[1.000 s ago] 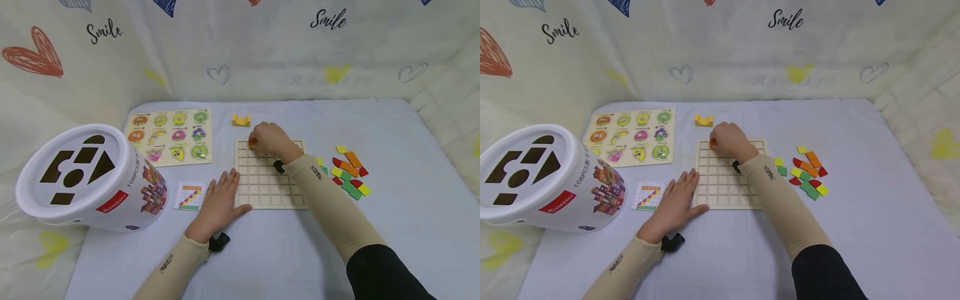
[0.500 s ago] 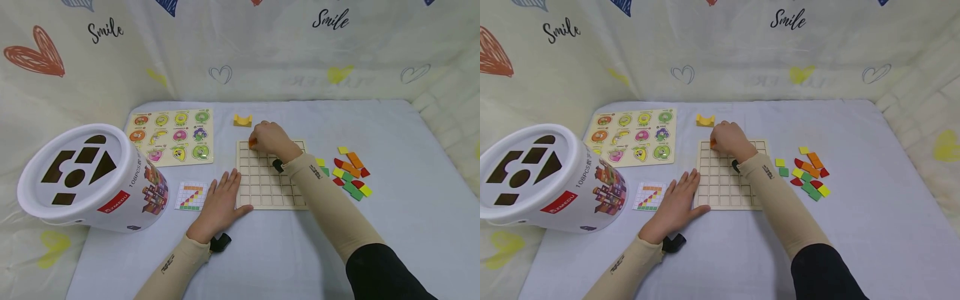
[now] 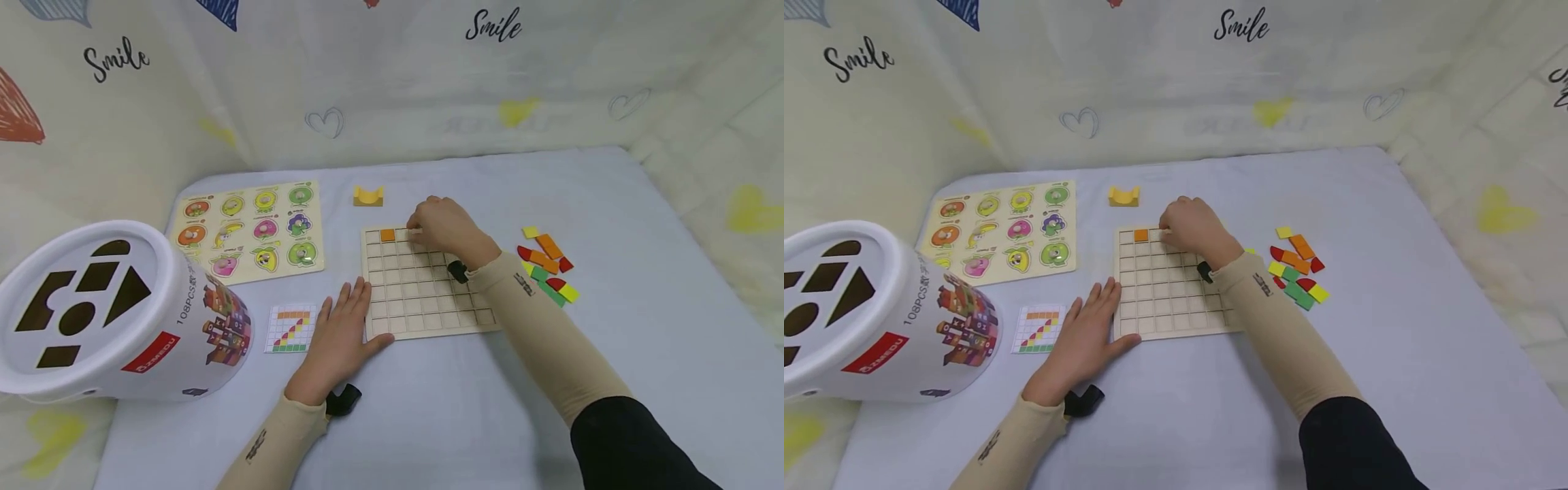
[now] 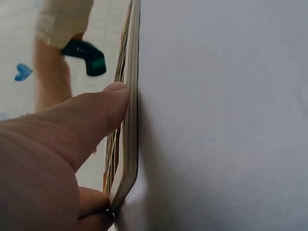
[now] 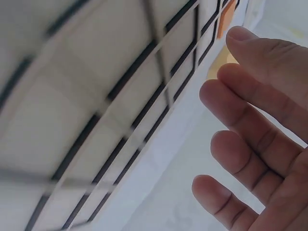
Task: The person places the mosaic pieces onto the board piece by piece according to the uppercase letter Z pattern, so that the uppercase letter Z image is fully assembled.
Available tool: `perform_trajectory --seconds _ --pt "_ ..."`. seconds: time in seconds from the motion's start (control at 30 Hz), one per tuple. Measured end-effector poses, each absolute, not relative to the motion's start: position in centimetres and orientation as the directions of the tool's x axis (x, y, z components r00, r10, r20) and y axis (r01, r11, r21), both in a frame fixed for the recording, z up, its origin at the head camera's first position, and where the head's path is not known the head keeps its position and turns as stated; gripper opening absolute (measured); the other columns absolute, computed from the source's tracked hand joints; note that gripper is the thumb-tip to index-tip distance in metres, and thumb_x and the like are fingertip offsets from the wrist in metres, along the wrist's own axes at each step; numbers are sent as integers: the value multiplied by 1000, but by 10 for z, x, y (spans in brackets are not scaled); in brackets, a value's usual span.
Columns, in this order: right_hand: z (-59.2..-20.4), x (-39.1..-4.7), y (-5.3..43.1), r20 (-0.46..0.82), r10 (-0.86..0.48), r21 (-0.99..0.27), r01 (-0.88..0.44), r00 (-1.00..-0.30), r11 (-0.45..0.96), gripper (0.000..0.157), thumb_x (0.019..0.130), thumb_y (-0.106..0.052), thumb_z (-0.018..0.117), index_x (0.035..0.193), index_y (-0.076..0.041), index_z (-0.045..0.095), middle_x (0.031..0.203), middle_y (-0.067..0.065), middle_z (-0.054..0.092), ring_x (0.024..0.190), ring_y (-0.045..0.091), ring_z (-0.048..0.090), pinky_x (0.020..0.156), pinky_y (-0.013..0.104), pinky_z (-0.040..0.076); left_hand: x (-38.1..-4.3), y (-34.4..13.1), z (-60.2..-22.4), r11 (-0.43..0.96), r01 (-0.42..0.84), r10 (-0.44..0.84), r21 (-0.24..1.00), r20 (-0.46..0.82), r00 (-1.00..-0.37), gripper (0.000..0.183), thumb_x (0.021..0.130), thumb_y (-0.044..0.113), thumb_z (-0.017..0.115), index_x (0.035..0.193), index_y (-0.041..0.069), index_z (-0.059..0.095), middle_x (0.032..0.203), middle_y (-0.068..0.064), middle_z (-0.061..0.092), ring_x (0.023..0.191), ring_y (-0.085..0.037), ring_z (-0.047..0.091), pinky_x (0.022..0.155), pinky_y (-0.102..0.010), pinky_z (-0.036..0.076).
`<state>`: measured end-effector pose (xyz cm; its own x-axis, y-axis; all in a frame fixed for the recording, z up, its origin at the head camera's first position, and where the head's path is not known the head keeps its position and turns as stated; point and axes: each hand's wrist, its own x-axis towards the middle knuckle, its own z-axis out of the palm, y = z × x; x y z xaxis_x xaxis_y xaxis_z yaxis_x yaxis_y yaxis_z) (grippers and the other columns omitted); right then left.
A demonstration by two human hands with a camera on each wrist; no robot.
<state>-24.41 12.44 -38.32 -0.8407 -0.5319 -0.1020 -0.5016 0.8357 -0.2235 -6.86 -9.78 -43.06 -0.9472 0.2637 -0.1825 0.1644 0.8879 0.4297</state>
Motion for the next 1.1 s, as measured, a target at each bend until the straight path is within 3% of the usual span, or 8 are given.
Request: perform_trajectory --seconds 0.13,0.37,0.63,0.9,1.1 --pt "-384 -236 154 -103 -503 -249 -468 -858 848 25 95 -23 77 117 -11 81 121 9 78 116 33 65 107 54 49 -67 -101 -432 888 160 259 431 -181 -949 102 91 59 72 166 8 23 175 -8 18 164 -34 14 130 -62 13" --pt "-382 -222 213 -127 -404 -213 -373 -906 903 26 95 -21 77 117 -9 80 119 11 78 109 34 63 95 51 52 -67 -104 -433 889 164 258 428 -173 -950 103 92 60 71 166 9 21 176 -8 17 164 -33 13 130 -62 12" --pt "-377 -203 269 -192 -311 -162 -283 -931 945 31 96 -21 74 122 -4 77 126 17 74 116 37 61 98 55 51 -67 -104 -432 883 158 262 443 -186 -947 102 93 58 71 167 9 19 176 -7 14 164 -33 10 130 -63 9" --pt "-382 -190 303 -239 -316 -113 -297 -918 948 26 91 -19 77 113 -5 78 108 15 75 99 33 61 87 52 53 -69 -102 -432 879 164 274 448 -191 -943 102 93 57 71 167 8 19 176 -7 13 164 -34 10 130 -64 9" --pt "-386 -187 316 -225 -319 -98 -304 -921 948 23 90 -18 78 109 -4 78 103 15 74 97 33 61 85 53 54 -70 -100 -433 879 168 280 447 -197 -940 102 94 57 70 167 8 18 176 -7 13 165 -33 9 130 -64 9"
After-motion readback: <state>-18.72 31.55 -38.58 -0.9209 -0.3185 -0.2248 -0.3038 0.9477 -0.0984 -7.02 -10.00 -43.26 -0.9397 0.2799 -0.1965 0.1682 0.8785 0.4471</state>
